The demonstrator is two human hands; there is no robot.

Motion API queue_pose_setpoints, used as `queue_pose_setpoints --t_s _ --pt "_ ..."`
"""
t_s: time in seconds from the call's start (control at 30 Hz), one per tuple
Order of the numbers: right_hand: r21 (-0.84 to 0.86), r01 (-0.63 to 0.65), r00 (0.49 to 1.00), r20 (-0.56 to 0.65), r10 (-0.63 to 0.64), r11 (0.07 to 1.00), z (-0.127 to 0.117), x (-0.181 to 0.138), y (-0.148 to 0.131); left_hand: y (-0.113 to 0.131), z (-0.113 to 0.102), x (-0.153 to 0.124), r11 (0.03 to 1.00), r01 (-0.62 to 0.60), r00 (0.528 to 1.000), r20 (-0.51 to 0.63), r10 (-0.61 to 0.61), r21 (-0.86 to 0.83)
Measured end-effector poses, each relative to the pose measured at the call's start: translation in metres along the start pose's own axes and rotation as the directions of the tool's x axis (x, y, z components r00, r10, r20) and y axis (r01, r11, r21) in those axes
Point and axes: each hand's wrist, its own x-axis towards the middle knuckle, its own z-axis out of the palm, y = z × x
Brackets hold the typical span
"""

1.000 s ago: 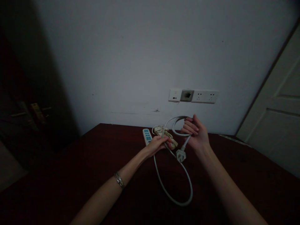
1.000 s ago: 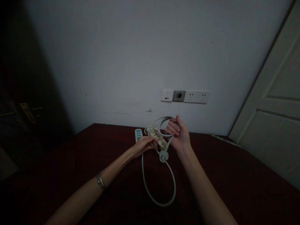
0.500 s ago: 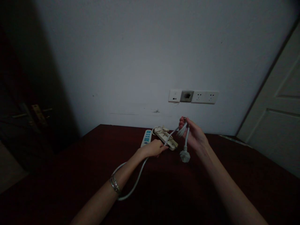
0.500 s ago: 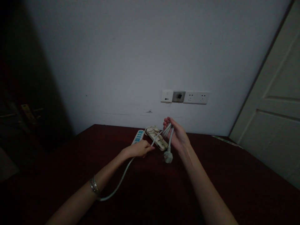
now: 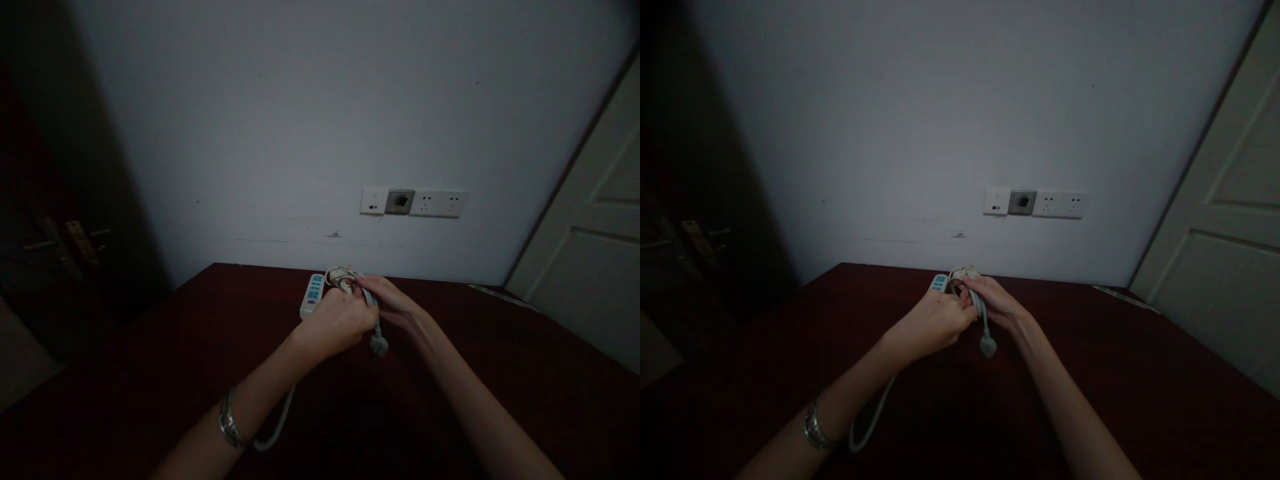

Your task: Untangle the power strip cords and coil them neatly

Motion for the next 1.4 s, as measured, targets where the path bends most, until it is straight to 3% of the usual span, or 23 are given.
queue_pose_setpoints --t_s 0.2,0.33,0.5,0.67,0.77,0.9,1.03,1.23,1.4 --pt "-0.077 -0.003 0.996 0.092 0.010 0.997 -0.005 0.001 0.005 -0.027 -0.013 -0.005 0.969 0.067 0.978 -0.174 -0.111 -0.238" --pt "-0.022 -0.033 0.995 0.091 0.035 0.999 -0.003 0.000 0.005 -0.041 -0.008 -0.003 0.898 0.171 0.956 -0.153 -0.252 -0.406" --pt "0.017 -0.040 0.996 0.076 0.039 0.999 0.011 -0.002 0.001 -0.039 0.002 0.003 0.752 0.237 0.915 -0.120 -0.386 -0.615" --pt "0.066 -0.063 0.994 0.096 0.056 0.996 0.021 -0.005 -0.001 -0.039 0.016 0.006 0.558 0.331 0.843 -0.026 -0.537 -0.760" --pt "0.054 -0.031 0.989 0.143 0.023 0.998 0.019 -0.006 -0.001 -0.046 0.024 0.007 0.511 0.344 0.819 -0.013 -0.573 -0.788" --pt "-0.030 0.034 0.983 0.182 -0.028 0.999 0.017 -0.008 -0.001 -0.051 0.028 0.007 0.519 0.406 0.790 0.004 -0.612 -0.752" --pt "-0.014 0.015 0.987 0.160 -0.012 1.000 0.019 -0.009 -0.004 -0.052 0.030 0.006 0.590 0.401 0.797 -0.051 -0.602 -0.701" --pt "0.067 0.002 0.989 0.149 -0.012 0.998 0.023 -0.007 -0.003 -0.047 0.025 0.005 0.668 0.360 0.827 -0.109 -0.552 -0.651" --pt "-0.046 0.091 0.992 0.091 -0.087 0.995 0.030 -0.004 0.002 -0.032 0.018 0.005 0.779 0.390 0.872 -0.076 -0.484 -0.492"
